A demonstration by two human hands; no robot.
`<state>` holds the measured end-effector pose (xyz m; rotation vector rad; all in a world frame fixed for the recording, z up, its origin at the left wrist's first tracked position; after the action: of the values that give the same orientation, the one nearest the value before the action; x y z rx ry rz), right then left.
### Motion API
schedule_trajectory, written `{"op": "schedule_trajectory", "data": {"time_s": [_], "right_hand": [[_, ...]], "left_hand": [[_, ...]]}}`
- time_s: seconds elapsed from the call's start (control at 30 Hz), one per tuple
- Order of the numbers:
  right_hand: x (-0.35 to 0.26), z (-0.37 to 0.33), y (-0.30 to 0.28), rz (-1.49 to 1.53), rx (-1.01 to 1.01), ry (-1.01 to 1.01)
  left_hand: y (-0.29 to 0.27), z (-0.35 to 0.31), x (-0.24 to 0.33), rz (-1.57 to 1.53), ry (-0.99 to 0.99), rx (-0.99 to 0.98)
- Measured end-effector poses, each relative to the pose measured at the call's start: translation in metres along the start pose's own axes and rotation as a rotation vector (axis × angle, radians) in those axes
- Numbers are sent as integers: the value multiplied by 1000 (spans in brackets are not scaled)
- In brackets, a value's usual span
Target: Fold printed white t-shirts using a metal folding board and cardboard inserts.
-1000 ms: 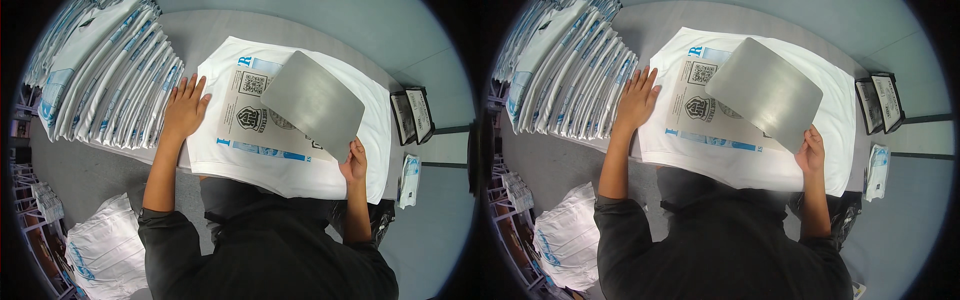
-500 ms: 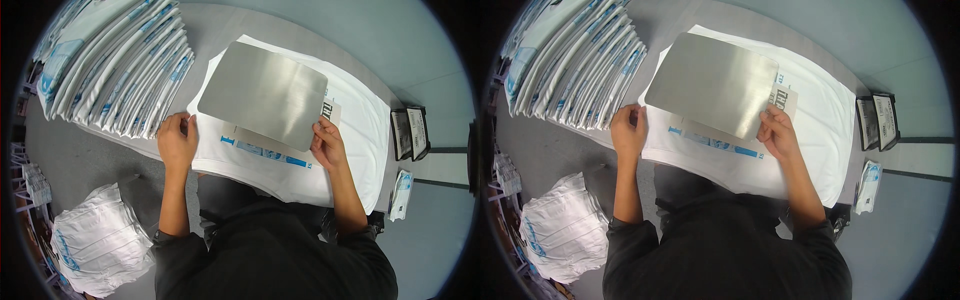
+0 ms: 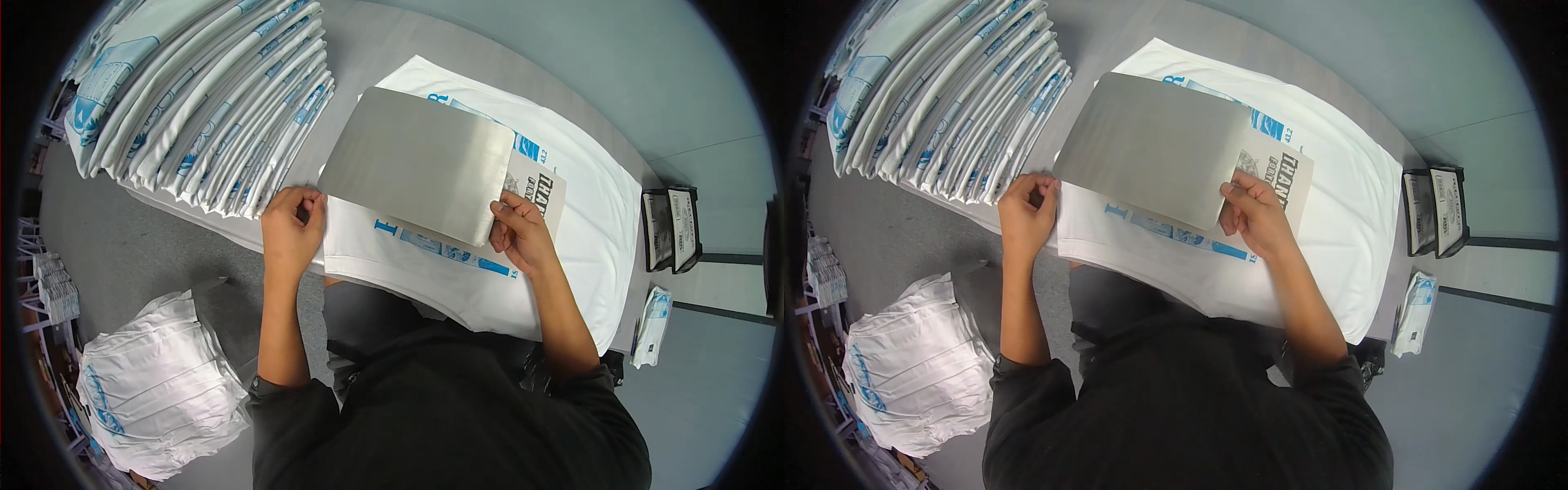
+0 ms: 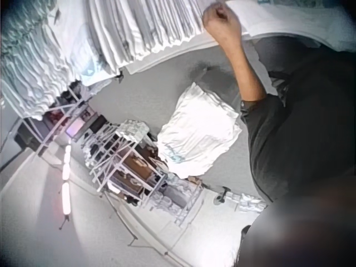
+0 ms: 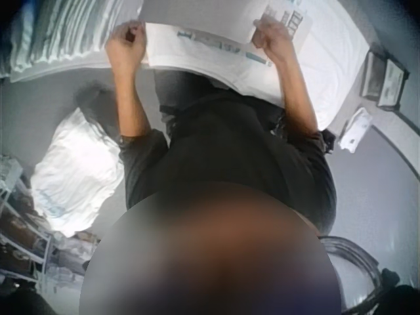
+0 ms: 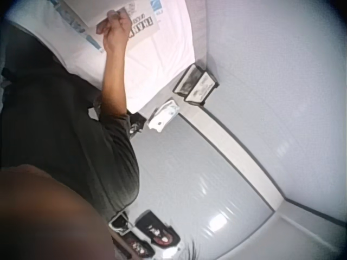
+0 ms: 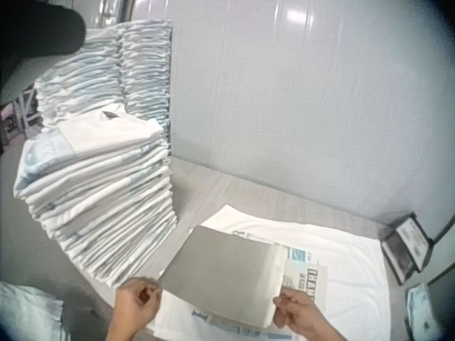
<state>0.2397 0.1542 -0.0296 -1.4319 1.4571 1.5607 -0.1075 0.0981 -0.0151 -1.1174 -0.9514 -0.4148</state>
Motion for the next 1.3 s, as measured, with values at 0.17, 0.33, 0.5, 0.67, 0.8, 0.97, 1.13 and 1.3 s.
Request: {"op": "schedule_trajectory", "data": {"time_s": [0.17,0.33,0.5,0.67,0.8,0.97,1.13,1.3], "right_hand": [[-5,1,4,-243,7,55],[-24,-7,18,-545,32,-60],[-29,0,6,-722,82,-171],[-50,1,-26,-907,154,-459],[-64,2,-14,-1403,91,-760],[-32,8,-17,-1655,-2,-577],[-7,12,-26,-1804,45,-489],[-4,12,-26,-1838,78,-452]], "left_hand": [[2,2,-2,24,-17,37],[1,2,-1,7,-28,36],[0,1,-3,17,-68,27],[4,6,2,136,-55,0],[10,11,26,320,163,77],[41,17,76,511,650,-154],[73,23,48,687,592,-376],[80,27,35,721,557,-418]]}}
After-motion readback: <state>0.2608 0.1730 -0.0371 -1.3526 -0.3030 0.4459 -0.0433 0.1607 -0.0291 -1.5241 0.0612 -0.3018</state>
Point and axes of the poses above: each hand's wrist, its own z-axis towards the middle knuckle, its own y-axis out of the palm, x = y × z, the point moved 6 cm from there along z, towards the middle knuckle, and after that the axes turned 12 degrees about -y, right-handed, at the moved point
